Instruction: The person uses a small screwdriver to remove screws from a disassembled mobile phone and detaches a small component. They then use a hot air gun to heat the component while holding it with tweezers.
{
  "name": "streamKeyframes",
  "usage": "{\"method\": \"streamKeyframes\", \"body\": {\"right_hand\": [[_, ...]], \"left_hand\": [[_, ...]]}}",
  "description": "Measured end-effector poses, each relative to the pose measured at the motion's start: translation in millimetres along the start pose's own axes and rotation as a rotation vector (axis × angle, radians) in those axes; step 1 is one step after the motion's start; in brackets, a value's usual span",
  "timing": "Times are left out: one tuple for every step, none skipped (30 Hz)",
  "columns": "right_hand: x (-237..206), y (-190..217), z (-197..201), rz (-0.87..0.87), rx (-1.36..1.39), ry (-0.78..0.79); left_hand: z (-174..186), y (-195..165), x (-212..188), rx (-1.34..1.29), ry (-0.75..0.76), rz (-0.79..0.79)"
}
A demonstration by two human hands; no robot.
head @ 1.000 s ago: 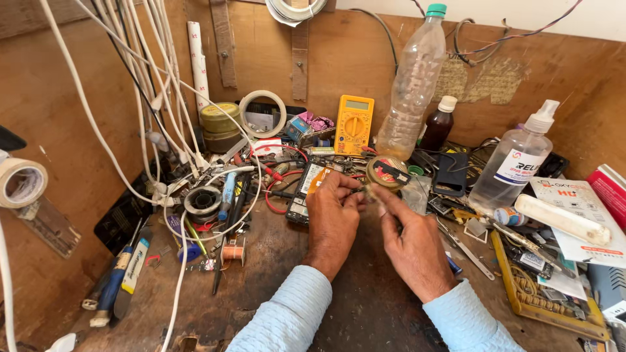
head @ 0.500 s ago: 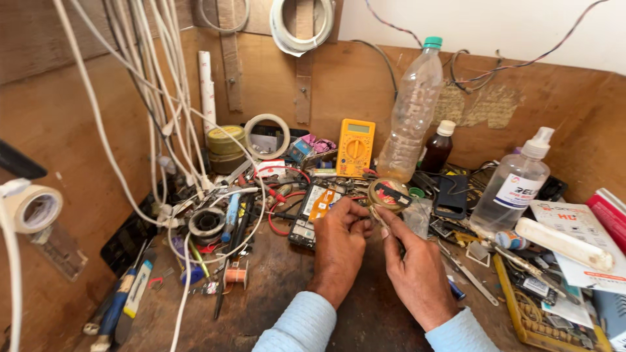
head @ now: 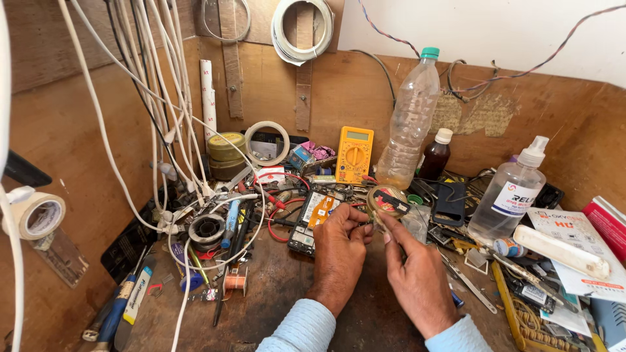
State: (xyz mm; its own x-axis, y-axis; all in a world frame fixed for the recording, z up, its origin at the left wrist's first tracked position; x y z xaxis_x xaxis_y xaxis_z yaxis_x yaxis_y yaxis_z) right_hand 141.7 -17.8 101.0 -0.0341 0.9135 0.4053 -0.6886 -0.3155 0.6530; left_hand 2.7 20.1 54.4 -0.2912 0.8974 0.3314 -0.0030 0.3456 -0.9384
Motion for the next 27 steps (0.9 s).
{"method": "streamKeyframes", "body": {"right_hand": [[0.1,1.6,0.9,0.038,0.022,-0.023],[0.2,-0.3,-0.3,0.033,0.031,-0.011],[0.5,-3.1,-1.5,0.027,0.041,0.000],[0.8,-6.4,-2.7,0.022,0.051,0.012],[1.2,-9.3,-3.6,0.026,0.020,-0.004],[1.6,-12.2,-5.5,0.031,-0.010,-0.018],[2.3,-15.8,-6.2,0.034,-0.043,-0.035],[4.8,-20.8,-10.2,0.015,0.064,0.013],[7.4,-25.4,-14.6,-0.007,0.171,0.060],[9.0,-29.7,-17.8,-0.027,0.281,0.107],[10.6,-33.2,-14.8,-0.023,0.306,0.065],[11.2,-36.2,-12.1,-0.018,0.332,0.028],[11.0,-38.7,-9.7,-0.014,0.354,-0.008],[10.9,-41.3,-9.2,-0.031,0.327,-0.028],[10.0,-43.1,-9.4,-0.051,0.300,-0.048],[8.3,-44.4,-9.4,-0.072,0.274,-0.065],[5.6,-32.1,-5.7,0.130,0.224,-0.115],[1.3,-19.0,-2.5,0.335,0.170,-0.165],[-4.9,-6.0,-0.8,0.542,0.114,-0.208],[1.1,-15.6,-5.0,0.316,0.068,-0.138],[4.9,-26.3,-8.2,0.089,0.023,-0.067],[4.2,-37.3,-11.3,-0.138,-0.024,0.005],[3.7,-21.1,-7.7,0.084,0.027,-0.046],[0.3,-5.5,-2.3,0.307,0.079,-0.102],[-6.5,8.4,4.1,0.526,0.128,-0.163],[-0.1,-1.5,0.2,0.291,0.060,-0.083],[4.2,-12.9,-3.7,0.056,-0.007,-0.006]], "left_hand": [[0.2,-0.4,0.1,-0.001,-0.006,-0.004],[-0.6,-0.2,-0.1,0.002,0.004,0.001],[-1.4,0.2,-0.1,0.005,0.015,0.006],[-2.0,0.7,-0.2,0.009,0.025,0.010],[-2.4,0.9,-0.2,-0.006,0.029,0.009],[-2.5,1.3,-0.1,-0.020,0.031,0.009],[-2.9,1.7,0.0,-0.038,0.036,0.008],[-2.0,2.9,0.5,-0.031,0.026,0.019],[-0.9,4.3,1.0,-0.024,0.017,0.033],[-0.2,5.5,1.5,-0.016,0.009,0.046],[-0.6,6.7,2.4,-0.036,0.013,0.062],[-0.9,7.8,2.7,-0.056,0.013,0.079],[-1.3,8.9,2.7,-0.078,0.012,0.099],[-2.1,7.4,2.8,-0.075,0.019,0.081],[-2.9,5.8,2.6,-0.071,0.027,0.065],[-3.4,4.0,1.7,-0.064,0.034,0.051],[-3.8,2.3,0.4,-0.057,0.041,0.041],[-4.4,-0.2,-0.3,-0.053,0.051,0.027],[-4.5,-2.7,-1.1,-0.048,0.056,0.014],[-4.5,-3.9,-2.4,-0.025,0.061,0.027],[-4.3,-5.1,-2.8,0.000,0.066,0.040],[-4.0,-6.2,-3.9,0.024,0.071,0.055],[-2.6,-7.9,-4.4,0.035,0.064,0.057],[-1.7,-9.7,-4.6,0.046,0.060,0.056],[-1.8,-11.3,-4.9,0.055,0.060,0.056],[-2.1,-13.3,-5.5,0.053,0.063,0.042],[-1.9,-15.2,-5.6,0.052,0.065,0.028]]}}
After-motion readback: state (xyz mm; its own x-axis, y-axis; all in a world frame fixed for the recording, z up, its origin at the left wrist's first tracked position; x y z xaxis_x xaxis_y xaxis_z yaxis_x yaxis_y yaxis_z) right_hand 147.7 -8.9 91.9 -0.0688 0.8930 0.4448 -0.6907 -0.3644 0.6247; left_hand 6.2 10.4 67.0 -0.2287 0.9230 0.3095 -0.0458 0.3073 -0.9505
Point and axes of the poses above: each hand's wrist, its own x-axis towards the middle knuckle, its own z-axis out of the back of the hand, y = z × x, the point moved 6 cm from there along x, towards the middle knuckle, and after that the axes turned 2 degrees about x, right-handed, at the moved point
